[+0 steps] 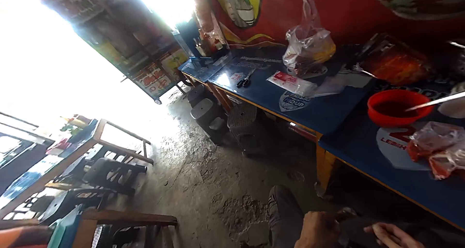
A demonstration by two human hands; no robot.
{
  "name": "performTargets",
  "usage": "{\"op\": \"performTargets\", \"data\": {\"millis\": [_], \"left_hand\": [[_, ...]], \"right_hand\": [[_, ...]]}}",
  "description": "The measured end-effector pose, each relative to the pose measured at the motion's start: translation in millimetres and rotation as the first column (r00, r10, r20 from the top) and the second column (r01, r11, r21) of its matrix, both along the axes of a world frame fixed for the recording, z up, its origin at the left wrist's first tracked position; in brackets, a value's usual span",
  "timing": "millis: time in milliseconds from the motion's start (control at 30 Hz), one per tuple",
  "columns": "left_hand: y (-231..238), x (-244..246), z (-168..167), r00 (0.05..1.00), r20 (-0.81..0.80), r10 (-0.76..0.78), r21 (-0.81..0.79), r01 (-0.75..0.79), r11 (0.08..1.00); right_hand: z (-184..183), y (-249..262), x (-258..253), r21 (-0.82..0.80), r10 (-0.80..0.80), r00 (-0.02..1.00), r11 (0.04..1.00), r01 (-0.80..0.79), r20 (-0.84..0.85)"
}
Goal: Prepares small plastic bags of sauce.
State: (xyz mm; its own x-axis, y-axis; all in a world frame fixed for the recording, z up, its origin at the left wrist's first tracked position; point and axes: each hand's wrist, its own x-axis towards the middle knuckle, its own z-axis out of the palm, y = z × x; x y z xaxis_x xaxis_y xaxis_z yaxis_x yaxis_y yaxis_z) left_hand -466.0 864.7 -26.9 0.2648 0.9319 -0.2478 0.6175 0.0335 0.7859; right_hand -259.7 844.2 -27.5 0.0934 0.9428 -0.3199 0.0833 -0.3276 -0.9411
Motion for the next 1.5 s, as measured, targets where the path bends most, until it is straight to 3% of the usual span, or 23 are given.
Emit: {"op": "performTargets", "data": {"millis": [133, 233, 333, 567, 733, 900, 1033, 1200, 1300, 1367, 1500], "left_hand": [[1, 9, -10, 0.986, 0.166, -0.006, 0.069, -0.006, 0.998], [11, 15, -6, 0.963, 0.27, -0.016, 0.064, -0.002, 0.998], [9, 18, 0, 0.969, 0.244, -0.03, 0.057, 0.017, 0.998], [15, 24, -3, 0.981, 0.19, -0.036, 0.085, 0.021, 0.996], [16, 20, -10, 0.931, 0.363, -0.034, 0.114, -0.009, 0.993], [20, 14, -19, 0.846, 0.512, -0.15, 0.032, 0.156, 0.987], [16, 19, -22, 0.832, 0.551, -0.067, -0.089, 0.138, 0.986], [18, 11, -22, 0.885, 0.451, -0.112, -0.069, 0.159, 0.985], [17, 11, -20, 0.989, 0.127, -0.075, 0.216, 0.046, 0.975], [14, 17, -18, 1.0, 0.019, 0.022, 0.374, -0.028, 0.927], [4, 28, -15, 0.981, 0.195, -0.001, 0.189, -0.036, 0.981]], "right_hand": [[-8, -3, -11, 0.09, 0.154, 0.978, 0.982, -0.167, 0.14], [-11, -1, -16, 0.041, 0.142, 0.972, 0.987, -0.152, 0.185], [-4, -5, -16, -0.002, 0.095, 0.979, 0.995, -0.096, 0.18], [-5, -7, -18, 0.015, -0.17, 0.985, 0.985, 0.17, -0.009], [2, -4, -16, -0.072, -0.222, 0.96, 0.974, 0.213, -0.169], [9, -2, -7, -0.184, -0.219, 0.911, 0.969, 0.162, -0.35], [5, -1, -6, -0.152, -0.212, 0.917, 0.974, 0.17, -0.338], [7, -4, 5, -0.139, -0.073, 0.974, 0.989, 0.043, -0.216], [5, -3, 4, -0.15, -0.075, 0.982, 0.987, 0.049, -0.173], [1, -4, 1, -0.116, -0.102, 0.985, 0.99, 0.086, -0.142], [-5, -6, -8, -0.069, -0.095, 0.985, 0.994, 0.085, -0.145]]}}
